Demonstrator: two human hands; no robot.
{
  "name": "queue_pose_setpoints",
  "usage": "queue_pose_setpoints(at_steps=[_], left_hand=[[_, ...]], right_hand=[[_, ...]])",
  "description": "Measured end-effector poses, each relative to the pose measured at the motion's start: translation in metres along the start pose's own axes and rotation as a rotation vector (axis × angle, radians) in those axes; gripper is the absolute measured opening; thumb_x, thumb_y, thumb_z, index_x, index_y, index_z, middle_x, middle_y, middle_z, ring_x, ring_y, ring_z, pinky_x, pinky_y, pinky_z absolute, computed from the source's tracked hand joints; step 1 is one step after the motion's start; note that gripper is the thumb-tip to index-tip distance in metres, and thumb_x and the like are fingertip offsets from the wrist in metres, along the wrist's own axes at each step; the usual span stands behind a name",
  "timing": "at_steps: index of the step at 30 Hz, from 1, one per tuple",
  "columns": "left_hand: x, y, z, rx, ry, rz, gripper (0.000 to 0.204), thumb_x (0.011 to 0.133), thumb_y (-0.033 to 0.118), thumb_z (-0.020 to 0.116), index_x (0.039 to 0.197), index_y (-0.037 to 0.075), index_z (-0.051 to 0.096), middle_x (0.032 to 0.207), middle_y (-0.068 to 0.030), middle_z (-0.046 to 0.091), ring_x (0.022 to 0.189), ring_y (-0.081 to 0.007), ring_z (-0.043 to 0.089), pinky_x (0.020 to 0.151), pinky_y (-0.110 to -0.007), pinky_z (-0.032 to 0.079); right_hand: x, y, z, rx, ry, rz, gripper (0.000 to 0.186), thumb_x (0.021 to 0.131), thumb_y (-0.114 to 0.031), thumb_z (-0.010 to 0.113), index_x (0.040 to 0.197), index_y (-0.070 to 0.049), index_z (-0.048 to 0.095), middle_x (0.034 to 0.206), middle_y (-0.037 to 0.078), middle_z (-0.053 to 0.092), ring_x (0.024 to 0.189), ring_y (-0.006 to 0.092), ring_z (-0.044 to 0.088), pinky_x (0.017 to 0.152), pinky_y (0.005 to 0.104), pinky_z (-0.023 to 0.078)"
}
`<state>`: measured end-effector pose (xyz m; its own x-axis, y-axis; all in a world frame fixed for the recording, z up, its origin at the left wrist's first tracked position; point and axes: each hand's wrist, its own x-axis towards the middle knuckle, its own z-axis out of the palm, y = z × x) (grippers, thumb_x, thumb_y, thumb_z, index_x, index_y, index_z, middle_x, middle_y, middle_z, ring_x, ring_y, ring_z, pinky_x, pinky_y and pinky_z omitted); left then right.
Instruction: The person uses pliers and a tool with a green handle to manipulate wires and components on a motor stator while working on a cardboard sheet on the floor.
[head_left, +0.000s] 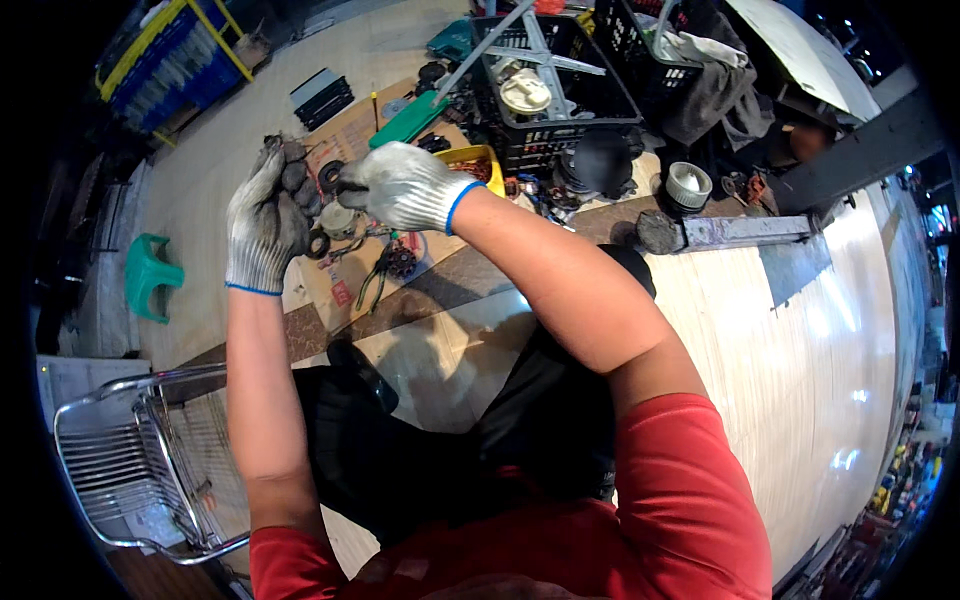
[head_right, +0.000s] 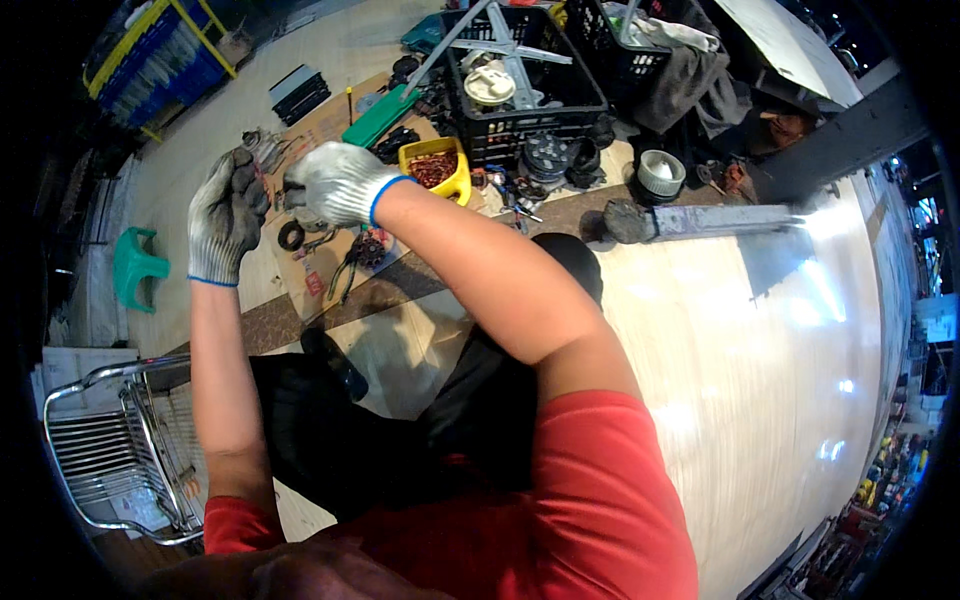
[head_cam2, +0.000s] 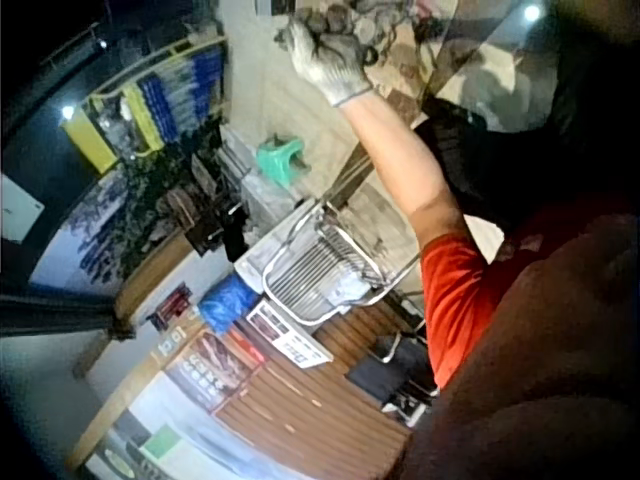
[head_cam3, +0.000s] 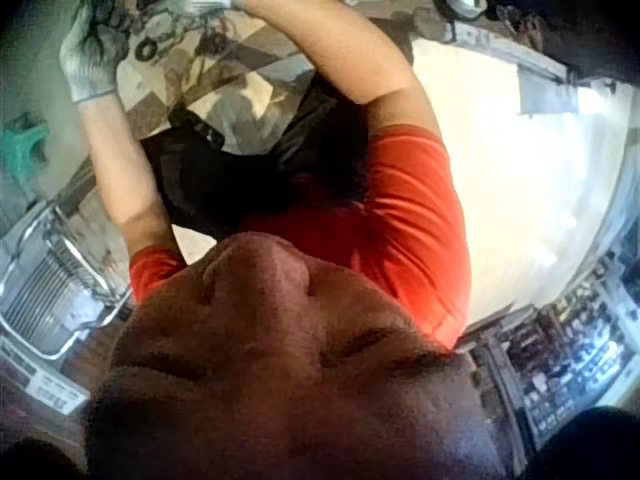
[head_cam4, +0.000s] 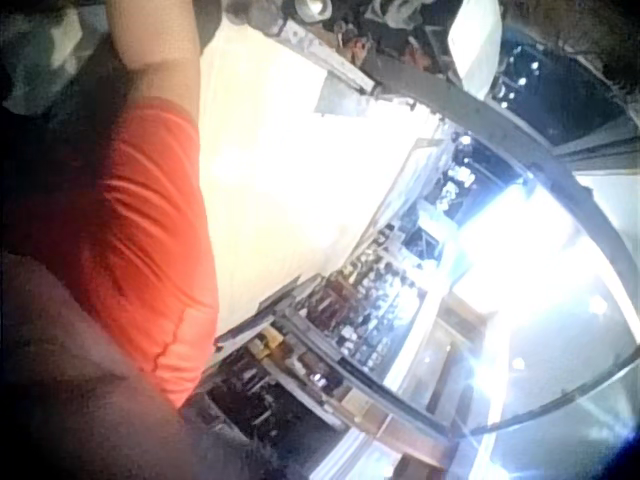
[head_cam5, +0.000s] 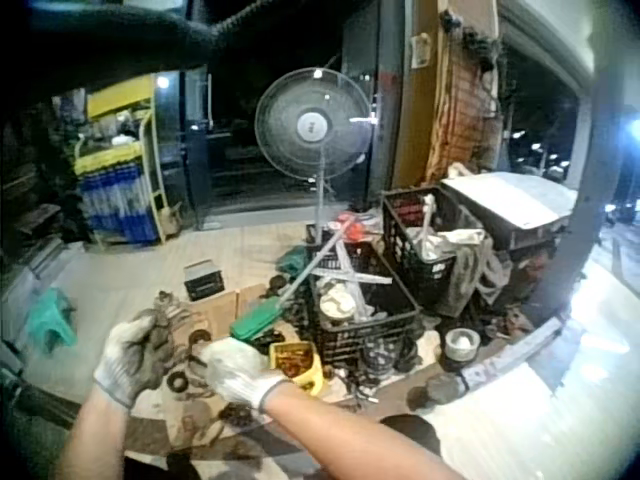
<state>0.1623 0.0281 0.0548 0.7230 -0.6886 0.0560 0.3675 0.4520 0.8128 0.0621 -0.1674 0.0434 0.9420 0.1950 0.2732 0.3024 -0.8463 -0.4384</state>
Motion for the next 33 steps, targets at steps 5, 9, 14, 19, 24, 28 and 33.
queue_pose_setpoints(at_steps=[5,9,14,19,24,28,33], left_hand=[[-0.003,0.001,0.007,0.087,-0.083,-0.062,0.025,0.1,0.021,0.057,0.113,0.0,0.058,0.076,-0.0036,0.057,0.063,-0.0177,0.056,0.054,-0.031,0.046],[-0.007,0.003,0.012,0.208,-0.088,-0.117,0.022,0.099,0.018,0.058,0.11,-0.001,0.056,0.078,-0.0069,0.06,0.06,-0.0191,0.058,0.051,-0.031,0.048],[-0.013,0.003,0.026,0.347,0.009,-0.188,0.021,0.097,0.015,0.059,0.106,-0.005,0.059,0.075,-0.0112,0.062,0.055,-0.0195,0.06,0.048,-0.03,0.05],[-0.017,0.007,0.031,0.485,-0.035,-0.251,0.024,0.099,0.02,0.058,0.103,-0.004,0.061,0.071,-0.0088,0.062,0.054,-0.0175,0.059,0.048,-0.027,0.047],[-0.017,0.008,0.03,0.492,-0.098,-0.282,0.025,0.099,0.02,0.058,0.104,-0.004,0.06,0.071,-0.0093,0.063,0.055,-0.0171,0.059,0.05,-0.027,0.048],[-0.019,0.012,0.031,0.516,-0.119,-0.304,0.024,0.098,0.018,0.058,0.107,-0.005,0.06,0.075,-0.0092,0.065,0.058,-0.0162,0.061,0.051,-0.027,0.049],[-0.023,0.013,0.045,0.661,-0.034,-0.381,0.025,0.096,0.019,0.063,0.106,-0.004,0.061,0.083,-0.0084,0.066,0.063,-0.0143,0.062,0.054,-0.027,0.051]], right_hand=[[-0.003,0.005,0.005,-0.112,0.041,-0.077,0.019,0.087,-0.02,0.065,0.103,-0.012,0.069,0.084,0.015,0.07,0.084,0.0339,0.069,0.073,0.0432,0.056],[-0.009,-0.003,0.0,-0.217,0.033,-0.12,0.016,0.083,-0.017,0.065,0.098,-0.012,0.069,0.084,0.013,0.07,0.084,0.0323,0.071,0.073,0.042,0.057],[-0.015,-0.007,0.001,-0.251,0.114,-0.171,0.01,0.076,-0.013,0.066,0.085,-0.014,0.07,0.082,0.009,0.071,0.083,0.03,0.072,0.071,0.0409,0.058],[-0.018,-0.004,0.002,-0.283,0.133,-0.186,0.005,0.074,-0.014,0.067,0.078,-0.014,0.07,0.079,0.009,0.071,0.079,0.03,0.072,0.068,0.0414,0.058],[-0.019,-0.003,0.004,-0.305,0.144,-0.179,0.005,0.075,-0.015,0.066,0.077,-0.014,0.07,0.078,0.009,0.071,0.078,0.0299,0.072,0.067,0.041,0.057],[-0.019,-0.002,0.003,-0.312,0.185,-0.185,0.005,0.076,-0.015,0.065,0.078,-0.014,0.07,0.076,0.009,0.07,0.077,0.0296,0.072,0.065,0.041,0.057],[-0.017,0.003,0.004,-0.41,0.149,-0.179,0.007,0.078,-0.014,0.063,0.079,-0.014,0.07,0.076,0.008,0.07,0.075,0.0284,0.072,0.062,0.0401,0.057]])
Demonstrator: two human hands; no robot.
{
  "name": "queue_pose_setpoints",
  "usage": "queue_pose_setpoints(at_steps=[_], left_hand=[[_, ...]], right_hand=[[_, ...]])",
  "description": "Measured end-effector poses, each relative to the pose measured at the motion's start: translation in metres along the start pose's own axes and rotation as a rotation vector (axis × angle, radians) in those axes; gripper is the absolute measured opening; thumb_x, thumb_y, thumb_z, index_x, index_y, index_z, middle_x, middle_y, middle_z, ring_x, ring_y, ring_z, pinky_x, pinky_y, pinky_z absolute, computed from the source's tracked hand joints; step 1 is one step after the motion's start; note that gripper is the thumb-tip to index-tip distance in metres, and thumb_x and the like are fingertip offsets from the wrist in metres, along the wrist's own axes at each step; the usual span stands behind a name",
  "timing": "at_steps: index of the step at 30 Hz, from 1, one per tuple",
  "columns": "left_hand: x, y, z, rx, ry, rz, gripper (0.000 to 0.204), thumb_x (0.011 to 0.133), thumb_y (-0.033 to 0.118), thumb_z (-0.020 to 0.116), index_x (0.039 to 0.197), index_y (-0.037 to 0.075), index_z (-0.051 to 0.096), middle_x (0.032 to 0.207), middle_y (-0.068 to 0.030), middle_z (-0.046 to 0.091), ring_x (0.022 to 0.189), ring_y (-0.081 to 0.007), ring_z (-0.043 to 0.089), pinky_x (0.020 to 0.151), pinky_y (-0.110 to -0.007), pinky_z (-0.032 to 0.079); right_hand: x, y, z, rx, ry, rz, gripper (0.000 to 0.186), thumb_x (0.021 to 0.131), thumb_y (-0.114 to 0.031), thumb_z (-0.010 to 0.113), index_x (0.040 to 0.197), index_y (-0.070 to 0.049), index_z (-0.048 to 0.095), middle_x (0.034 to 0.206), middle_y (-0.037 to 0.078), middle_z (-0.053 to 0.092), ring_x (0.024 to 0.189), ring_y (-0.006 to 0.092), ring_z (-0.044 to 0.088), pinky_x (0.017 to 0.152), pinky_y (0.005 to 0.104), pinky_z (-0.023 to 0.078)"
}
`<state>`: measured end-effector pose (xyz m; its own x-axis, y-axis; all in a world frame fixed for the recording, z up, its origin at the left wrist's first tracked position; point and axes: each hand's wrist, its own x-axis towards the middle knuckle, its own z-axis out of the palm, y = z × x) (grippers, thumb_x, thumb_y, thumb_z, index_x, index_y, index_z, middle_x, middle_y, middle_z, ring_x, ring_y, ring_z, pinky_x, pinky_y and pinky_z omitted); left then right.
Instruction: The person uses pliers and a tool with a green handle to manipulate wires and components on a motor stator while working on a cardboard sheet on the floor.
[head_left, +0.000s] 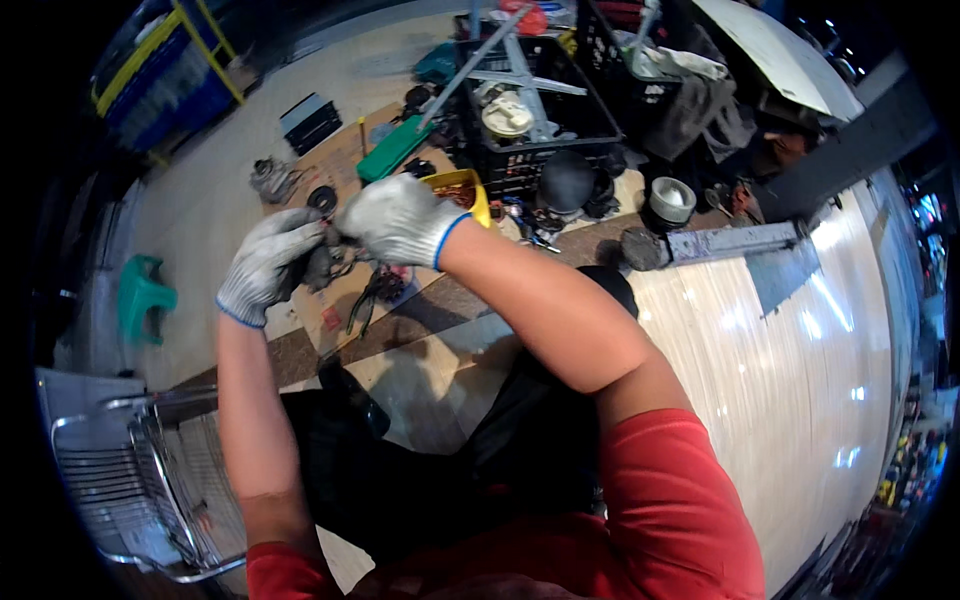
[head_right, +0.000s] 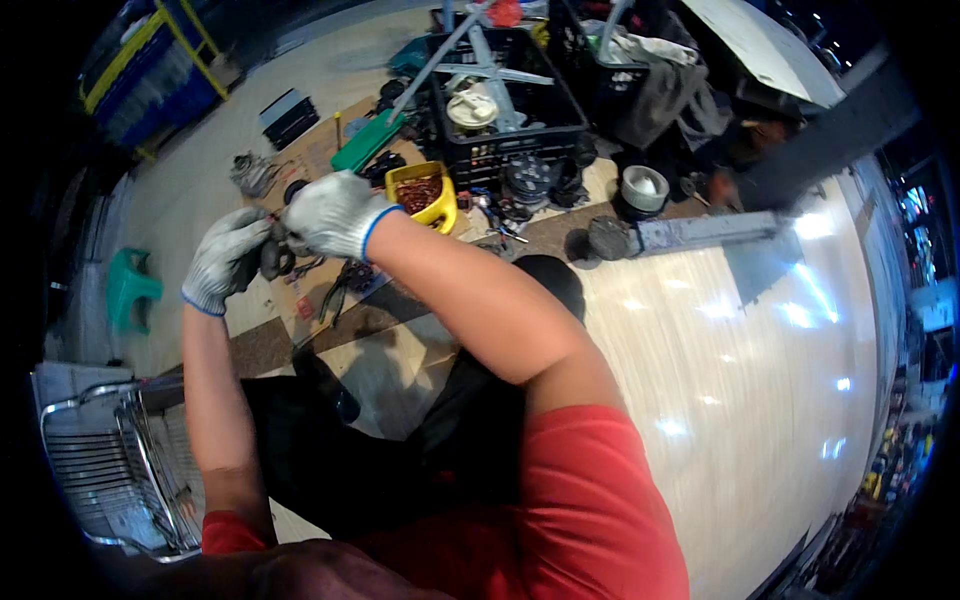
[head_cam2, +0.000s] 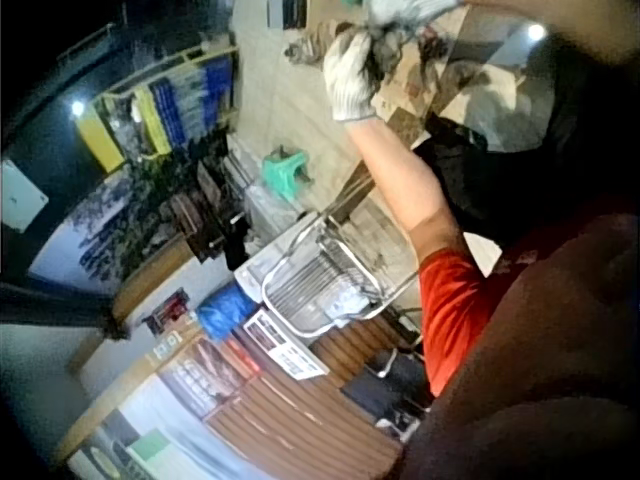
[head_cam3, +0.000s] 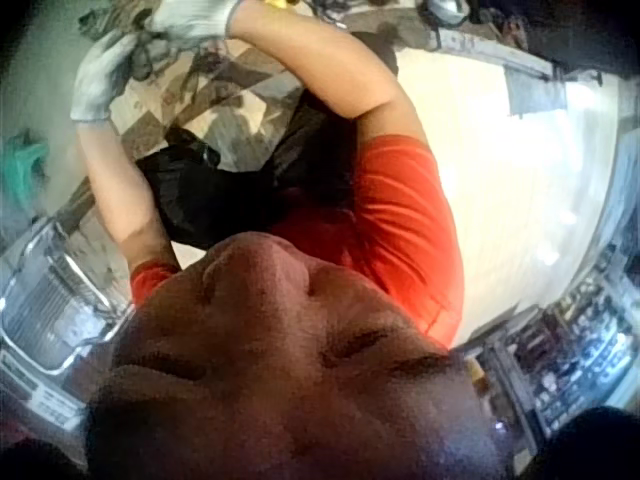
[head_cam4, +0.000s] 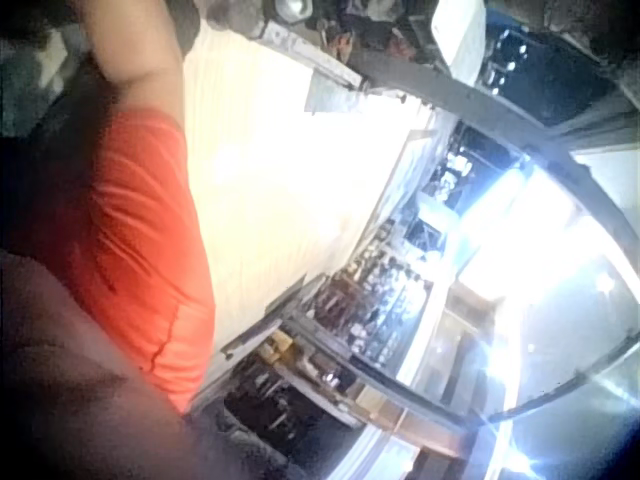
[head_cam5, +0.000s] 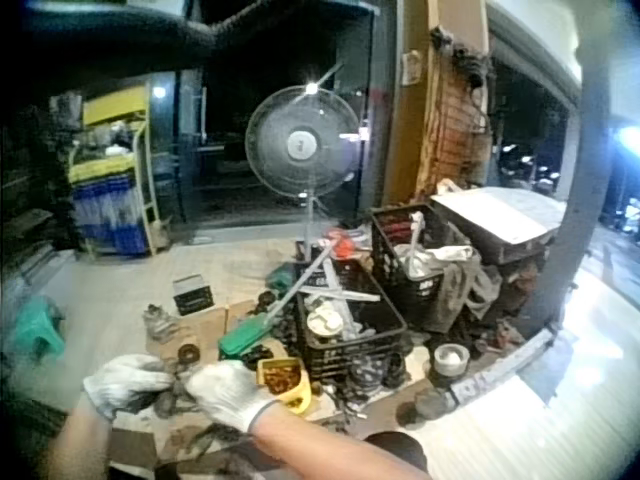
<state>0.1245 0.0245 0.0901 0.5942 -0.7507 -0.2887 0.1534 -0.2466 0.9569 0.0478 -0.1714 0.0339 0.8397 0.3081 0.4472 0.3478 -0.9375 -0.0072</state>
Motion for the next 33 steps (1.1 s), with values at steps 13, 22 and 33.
queue_pose_setpoints(at_steps=[13,22,33], left_hand=[[0.011,-0.014,0.004,0.183,0.065,-0.075,0.026,0.097,0.016,0.06,0.109,-0.007,0.063,0.089,-0.0115,0.07,0.071,-0.0158,0.067,0.063,-0.028,0.055],[0.033,-0.029,-0.001,-0.379,0.26,0.172,0.035,0.102,0.017,0.052,0.128,-0.006,0.053,0.108,-0.017,0.068,0.094,-0.0246,0.068,0.083,-0.036,0.057],[0.039,-0.017,-0.005,-0.869,0.32,0.41,0.022,0.105,0.019,0.048,0.111,0.0,0.057,0.1,-0.0138,0.064,0.089,-0.029,0.064,0.076,-0.043,0.056]], right_hand=[[0.008,0.012,-0.022,0.157,-0.151,0.245,0.018,0.088,-0.017,0.063,0.103,-0.008,0.068,0.093,0.018,0.069,0.087,0.0373,0.068,0.075,0.0443,0.056],[0.01,-0.009,0.0,0.296,0.034,0.134,0.028,0.095,-0.028,0.058,0.102,-0.003,0.069,0.092,0.022,0.068,0.087,0.0412,0.065,0.077,0.0474,0.053],[0.015,-0.015,0.017,0.623,0.121,0.185,0.025,0.094,-0.022,0.059,0.102,-0.002,0.071,0.096,0.021,0.069,0.088,0.0388,0.066,0.076,0.0418,0.052]])
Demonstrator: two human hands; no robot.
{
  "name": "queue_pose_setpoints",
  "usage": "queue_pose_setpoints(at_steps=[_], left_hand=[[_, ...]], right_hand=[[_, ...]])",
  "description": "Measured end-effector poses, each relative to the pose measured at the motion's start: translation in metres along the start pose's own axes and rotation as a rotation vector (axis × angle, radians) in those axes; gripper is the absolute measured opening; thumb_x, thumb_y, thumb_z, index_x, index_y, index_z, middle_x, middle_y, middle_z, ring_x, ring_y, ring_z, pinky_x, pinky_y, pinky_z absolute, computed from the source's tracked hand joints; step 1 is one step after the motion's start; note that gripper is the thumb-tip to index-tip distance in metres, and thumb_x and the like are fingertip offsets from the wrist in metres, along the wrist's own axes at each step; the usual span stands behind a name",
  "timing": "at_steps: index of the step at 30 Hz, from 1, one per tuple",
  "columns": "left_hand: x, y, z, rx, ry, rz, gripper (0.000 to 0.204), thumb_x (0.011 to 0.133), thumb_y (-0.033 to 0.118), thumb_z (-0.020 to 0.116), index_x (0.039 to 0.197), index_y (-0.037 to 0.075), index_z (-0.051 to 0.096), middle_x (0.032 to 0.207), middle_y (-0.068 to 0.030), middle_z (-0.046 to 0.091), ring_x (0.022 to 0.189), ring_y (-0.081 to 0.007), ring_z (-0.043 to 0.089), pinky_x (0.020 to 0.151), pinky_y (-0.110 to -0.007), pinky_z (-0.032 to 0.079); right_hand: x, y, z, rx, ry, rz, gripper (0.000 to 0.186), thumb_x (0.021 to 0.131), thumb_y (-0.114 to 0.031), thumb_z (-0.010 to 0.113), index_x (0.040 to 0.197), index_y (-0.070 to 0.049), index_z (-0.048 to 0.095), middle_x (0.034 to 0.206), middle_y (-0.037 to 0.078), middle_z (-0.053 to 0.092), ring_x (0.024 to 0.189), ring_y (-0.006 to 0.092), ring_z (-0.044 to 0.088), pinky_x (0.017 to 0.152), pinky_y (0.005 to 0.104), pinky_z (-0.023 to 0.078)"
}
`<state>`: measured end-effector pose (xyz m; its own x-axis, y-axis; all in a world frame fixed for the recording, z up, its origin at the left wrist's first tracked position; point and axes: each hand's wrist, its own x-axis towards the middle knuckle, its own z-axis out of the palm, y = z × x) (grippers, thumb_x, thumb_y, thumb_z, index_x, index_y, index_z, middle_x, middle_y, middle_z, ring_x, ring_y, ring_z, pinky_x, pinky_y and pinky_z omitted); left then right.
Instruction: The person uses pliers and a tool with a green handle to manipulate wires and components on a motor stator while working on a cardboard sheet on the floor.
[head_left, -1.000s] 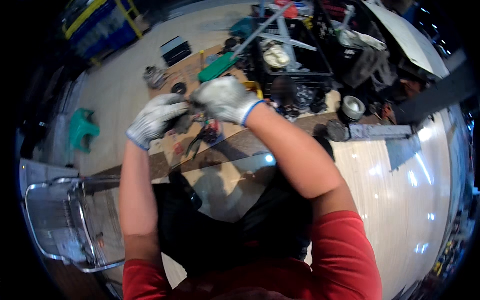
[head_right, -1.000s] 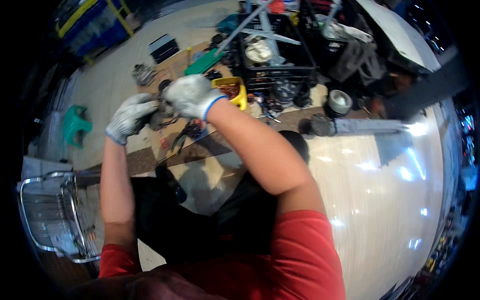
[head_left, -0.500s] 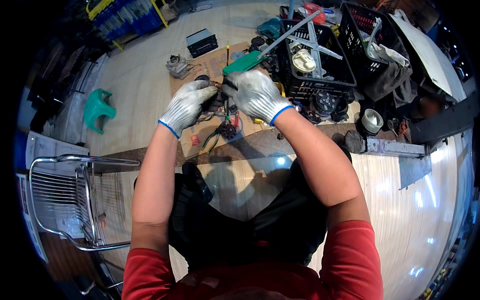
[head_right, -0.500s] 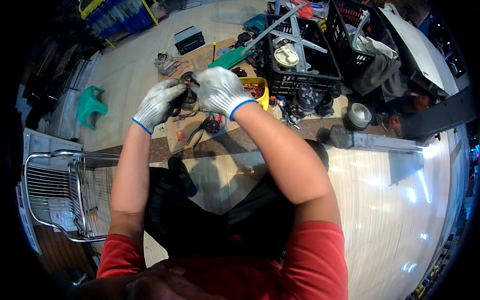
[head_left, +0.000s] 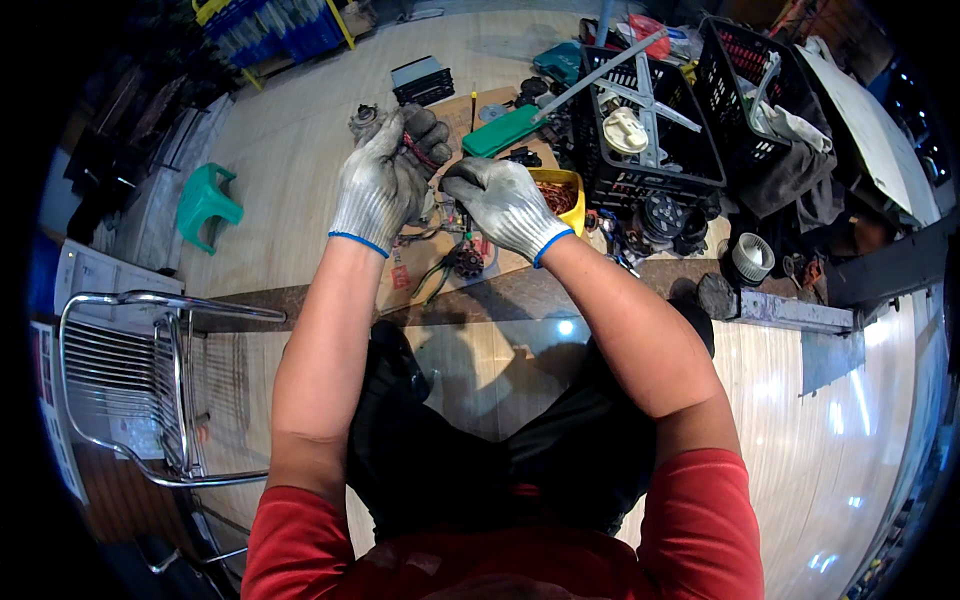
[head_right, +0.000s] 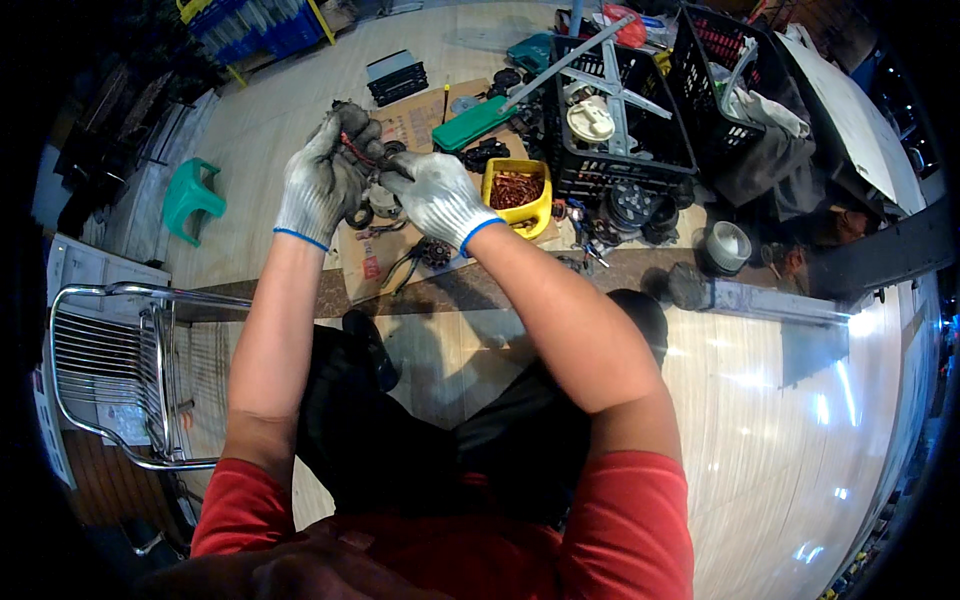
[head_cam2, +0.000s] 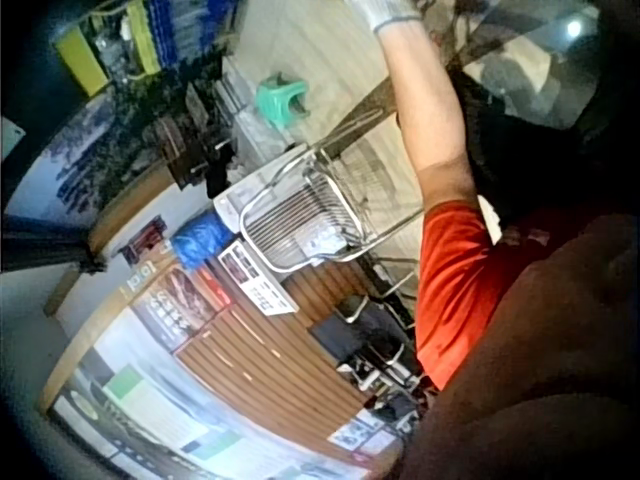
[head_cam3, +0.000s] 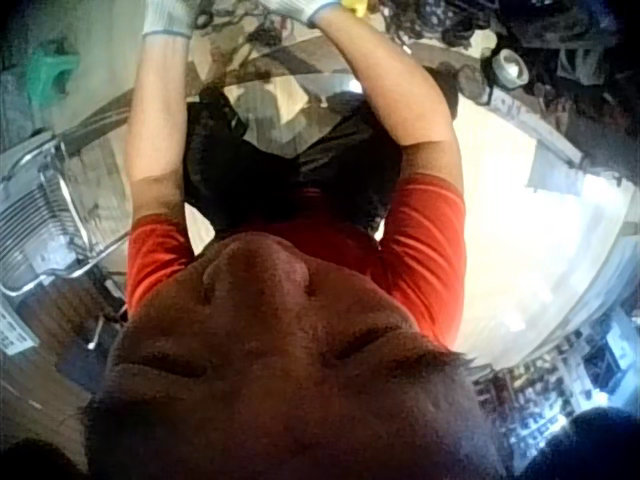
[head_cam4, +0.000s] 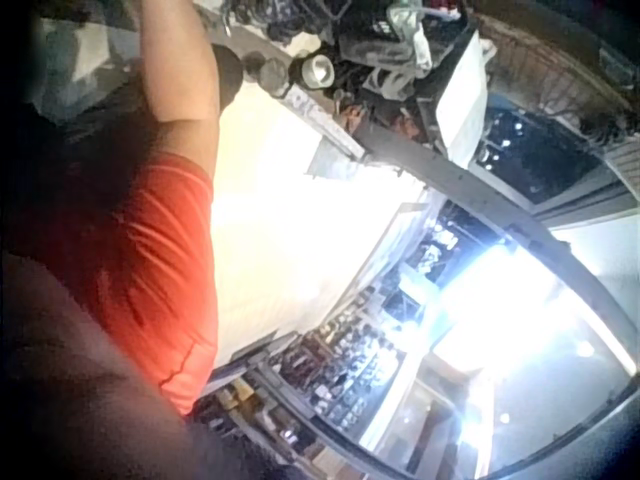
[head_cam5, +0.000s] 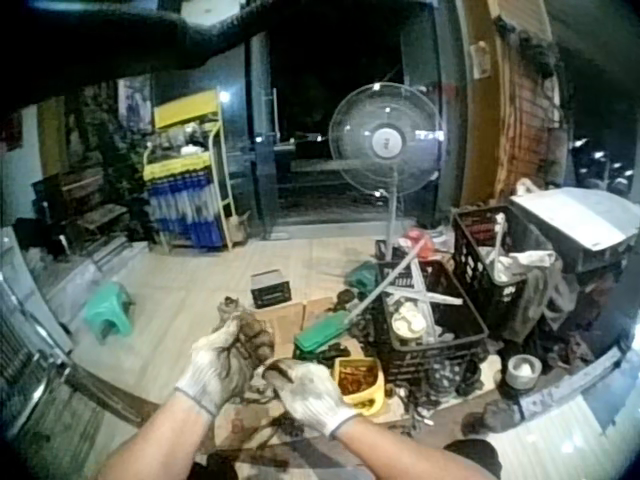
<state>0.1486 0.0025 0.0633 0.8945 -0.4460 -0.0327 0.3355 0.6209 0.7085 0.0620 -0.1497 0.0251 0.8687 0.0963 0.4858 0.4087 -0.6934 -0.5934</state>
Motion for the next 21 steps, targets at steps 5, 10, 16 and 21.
queue_pose_setpoints(at_steps=[5,10,16,21], left_hand=[[0.006,0.011,-0.008,-0.084,0.058,0.001,0.027,0.102,0.024,0.054,0.11,-0.001,0.062,0.089,-0.0083,0.061,0.078,-0.0214,0.056,0.068,-0.033,0.046],[0.016,0.035,-0.037,-0.097,0.031,0.089,0.027,0.1,0.02,0.056,0.114,-0.002,0.057,0.077,-0.0025,0.045,0.071,-0.015,0.042,0.064,-0.03,0.037],[0.034,0.09,-0.088,-0.2,0.102,0.21,0.023,0.105,0.018,0.046,0.115,-0.001,0.054,0.073,-0.001,0.045,0.064,-0.0145,0.039,0.061,-0.031,0.035],[0.021,0.135,-0.124,-0.178,0.188,0.299,0.025,0.107,0.021,0.043,0.116,0.0,0.055,0.071,-0.0017,0.048,0.06,-0.015,0.04,0.059,-0.031,0.036]], right_hand=[[-0.002,0.014,-0.001,-0.101,0.023,-0.033,0.022,0.093,-0.019,0.06,0.103,-0.004,0.071,0.099,0.017,0.07,0.09,0.0358,0.067,0.078,0.0418,0.054],[-0.001,0.013,-0.015,-0.315,-0.043,-0.039,0.023,0.088,-0.014,0.06,0.109,-0.012,0.069,0.099,0.015,0.07,0.09,0.0349,0.068,0.076,0.0429,0.056],[-0.009,0.013,-0.031,-0.417,-0.111,-0.048,0.02,0.087,-0.013,0.059,0.105,-0.013,0.067,0.094,0.011,0.07,0.084,0.0319,0.07,0.071,0.0426,0.057],[-0.021,-0.004,-0.043,-0.46,-0.212,-0.096,0.014,0.091,-0.019,0.056,0.099,-0.012,0.065,0.085,0.008,0.069,0.079,0.0278,0.071,0.066,0.0391,0.057]])
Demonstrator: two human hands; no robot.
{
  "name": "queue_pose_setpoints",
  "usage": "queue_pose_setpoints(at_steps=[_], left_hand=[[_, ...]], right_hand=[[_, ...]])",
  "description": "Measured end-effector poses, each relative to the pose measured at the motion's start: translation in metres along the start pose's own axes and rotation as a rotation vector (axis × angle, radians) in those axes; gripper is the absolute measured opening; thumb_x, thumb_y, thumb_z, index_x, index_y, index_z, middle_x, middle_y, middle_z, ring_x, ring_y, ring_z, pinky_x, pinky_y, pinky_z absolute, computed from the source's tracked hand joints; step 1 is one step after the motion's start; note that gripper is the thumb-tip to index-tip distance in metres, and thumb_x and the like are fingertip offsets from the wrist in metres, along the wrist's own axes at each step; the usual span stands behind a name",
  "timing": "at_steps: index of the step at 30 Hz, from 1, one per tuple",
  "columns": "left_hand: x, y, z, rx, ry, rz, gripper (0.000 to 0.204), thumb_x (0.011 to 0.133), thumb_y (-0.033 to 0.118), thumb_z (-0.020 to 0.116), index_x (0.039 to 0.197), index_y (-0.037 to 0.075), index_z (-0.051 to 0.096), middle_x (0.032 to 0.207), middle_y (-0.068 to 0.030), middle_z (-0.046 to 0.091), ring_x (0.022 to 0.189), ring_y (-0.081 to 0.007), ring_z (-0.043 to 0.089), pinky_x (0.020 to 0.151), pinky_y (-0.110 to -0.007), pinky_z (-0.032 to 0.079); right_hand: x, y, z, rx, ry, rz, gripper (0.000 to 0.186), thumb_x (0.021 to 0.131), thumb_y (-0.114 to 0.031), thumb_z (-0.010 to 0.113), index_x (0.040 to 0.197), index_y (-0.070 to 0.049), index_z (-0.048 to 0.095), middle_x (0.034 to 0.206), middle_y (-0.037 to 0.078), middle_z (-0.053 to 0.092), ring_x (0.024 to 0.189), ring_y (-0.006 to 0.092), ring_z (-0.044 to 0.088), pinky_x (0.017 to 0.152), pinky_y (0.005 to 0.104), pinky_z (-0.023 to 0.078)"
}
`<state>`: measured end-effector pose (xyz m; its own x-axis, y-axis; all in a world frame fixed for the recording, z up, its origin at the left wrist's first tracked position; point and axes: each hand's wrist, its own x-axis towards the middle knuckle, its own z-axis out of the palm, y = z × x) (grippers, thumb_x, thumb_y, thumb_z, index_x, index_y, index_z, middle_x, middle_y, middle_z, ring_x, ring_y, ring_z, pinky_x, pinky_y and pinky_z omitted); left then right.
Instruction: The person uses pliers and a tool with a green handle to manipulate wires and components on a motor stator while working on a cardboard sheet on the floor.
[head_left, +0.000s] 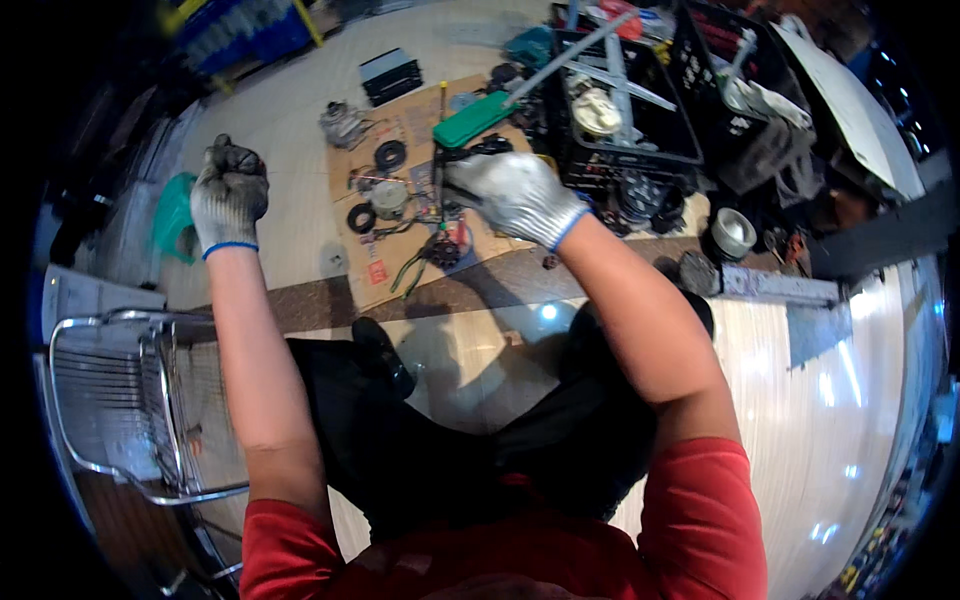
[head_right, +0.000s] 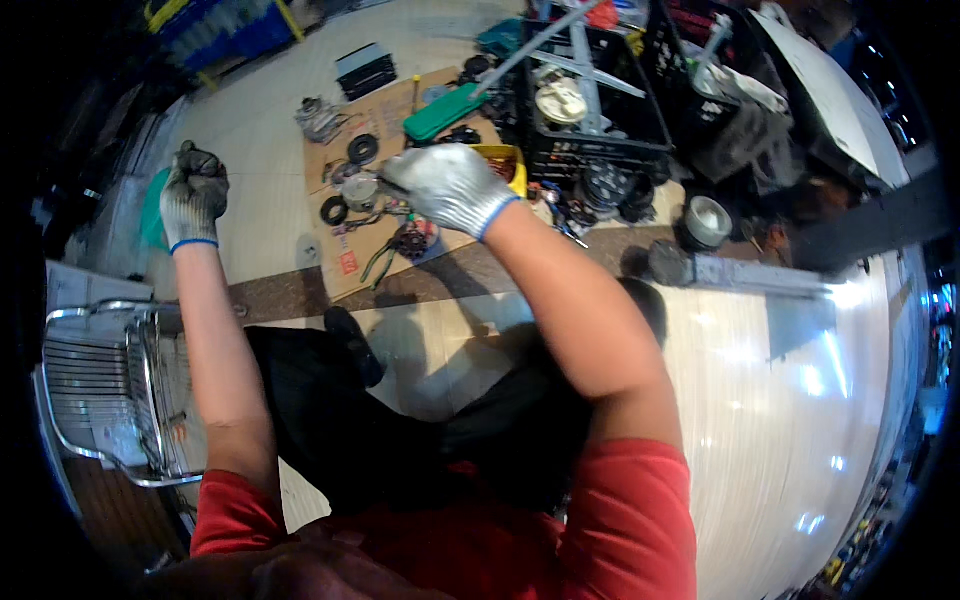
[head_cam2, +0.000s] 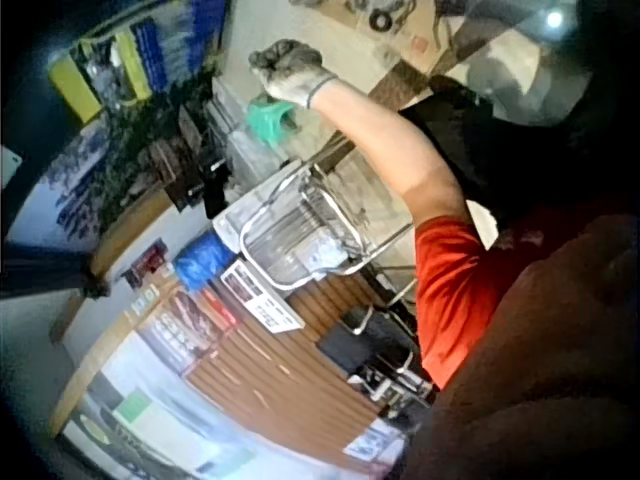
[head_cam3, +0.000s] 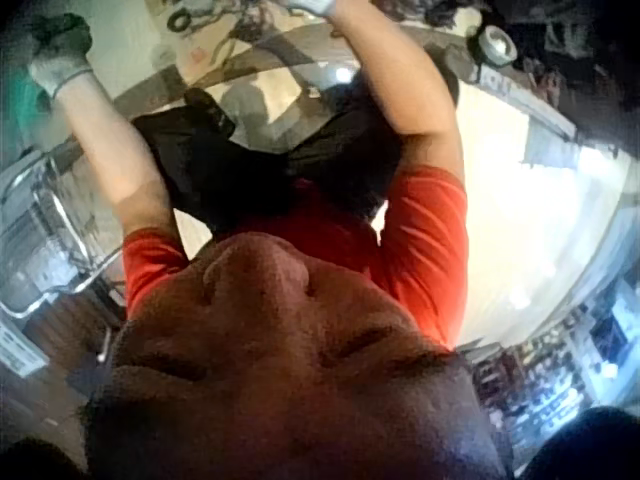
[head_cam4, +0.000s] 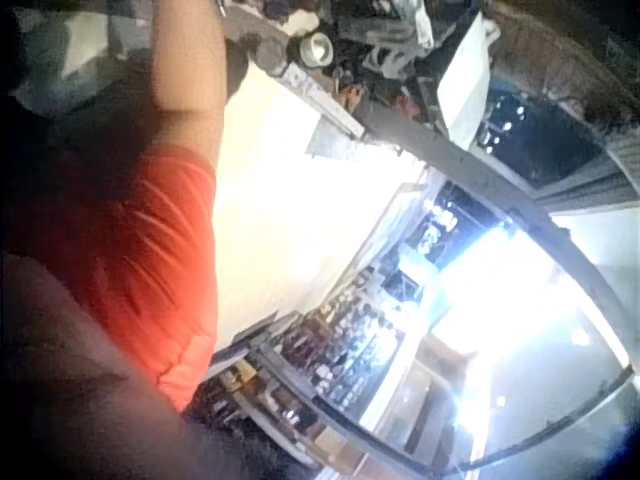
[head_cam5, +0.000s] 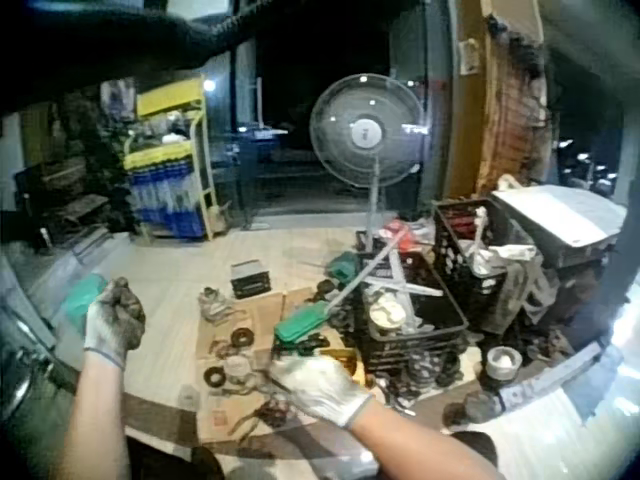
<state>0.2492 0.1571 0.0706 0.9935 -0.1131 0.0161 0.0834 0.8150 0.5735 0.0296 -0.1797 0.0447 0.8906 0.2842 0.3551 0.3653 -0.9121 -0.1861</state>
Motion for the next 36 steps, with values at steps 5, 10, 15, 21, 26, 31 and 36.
queue_pose_setpoints(at_steps=[5,10,15,21,26,31,36], left_hand=[[-0.008,0.011,0.007,0.066,0.21,0.088,0.034,0.108,0.029,0.04,0.118,-0.001,0.053,0.07,-0.0003,0.045,0.059,-0.0156,0.039,0.055,-0.032,0.035],[-0.011,0.024,-0.003,-0.017,0.192,0.08,0.024,0.104,0.021,0.048,0.106,0.001,0.06,0.068,-0.0015,0.049,0.058,-0.017,0.043,0.057,-0.032,0.04],[0.004,0.059,-0.04,-0.133,0.113,0.072,0.018,0.099,0.014,0.053,0.105,-0.001,0.059,0.071,-0.0035,0.052,0.06,-0.0184,0.047,0.058,-0.032,0.041],[-0.026,-0.003,0.01,0.06,0.06,-0.009,0.025,0.099,0.021,0.057,0.106,-0.003,0.06,0.072,-0.002,0.052,0.063,-0.0161,0.048,0.059,-0.031,0.042],[-0.064,-0.035,0.028,0.197,-0.264,-0.134,0.026,0.097,0.029,0.063,0.105,0.005,0.057,0.079,0.0008,0.049,0.069,-0.0164,0.045,0.062,-0.033,0.04],[-0.089,-0.08,0.041,0.183,-0.582,-0.445,0.023,0.1,0.03,0.058,0.106,0.007,0.056,0.076,0.0015,0.047,0.065,-0.0174,0.045,0.058,-0.034,0.039],[-0.094,-0.107,0.048,0.201,-0.608,-0.501,0.021,0.101,0.025,0.056,0.107,0.005,0.059,0.076,-0.0033,0.052,0.063,-0.0195,0.05,0.058,-0.035,0.042]], right_hand=[[-0.025,0.022,0.019,-0.051,-0.026,-0.035,0.021,0.097,-0.028,0.056,0.108,-0.012,0.064,0.089,0.012,0.069,0.08,0.0323,0.069,0.068,0.0428,0.056],[-0.046,0.039,0.025,-0.094,-0.185,0.056,0.025,0.098,-0.031,0.053,0.104,-0.01,0.066,0.091,0.015,0.07,0.084,0.0351,0.069,0.07,0.0466,0.056],[-0.06,0.055,0.033,-0.093,-0.222,0.103,0.018,0.094,-0.024,0.055,0.098,-0.01,0.065,0.083,0.018,0.069,0.078,0.0375,0.068,0.067,0.0489,0.055],[-0.076,0.077,0.038,-0.112,-0.424,0.233,0.017,0.086,-0.013,0.058,0.095,-0.009,0.071,0.089,0.018,0.071,0.088,0.0359,0.071,0.077,0.0466,0.057],[-0.059,0.079,0.022,-0.011,-0.659,0.337,0.034,0.091,-0.033,0.066,0.118,-0.013,0.07,0.11,0.019,0.071,0.1,0.0372,0.069,0.088,0.0461,0.054],[-0.032,0.072,-0.031,0.066,-0.232,0.448,0.042,0.092,-0.037,0.066,0.124,-0.01,0.065,0.111,0.021,0.069,0.105,0.0364,0.067,0.091,0.0461,0.053],[-0.008,0.03,-0.046,-0.099,0.192,0.356,0.033,0.091,-0.034,0.065,0.121,-0.018,0.068,0.136,0.017,0.058,0.113,0.038,0.062,0.094,0.0446,0.053]])
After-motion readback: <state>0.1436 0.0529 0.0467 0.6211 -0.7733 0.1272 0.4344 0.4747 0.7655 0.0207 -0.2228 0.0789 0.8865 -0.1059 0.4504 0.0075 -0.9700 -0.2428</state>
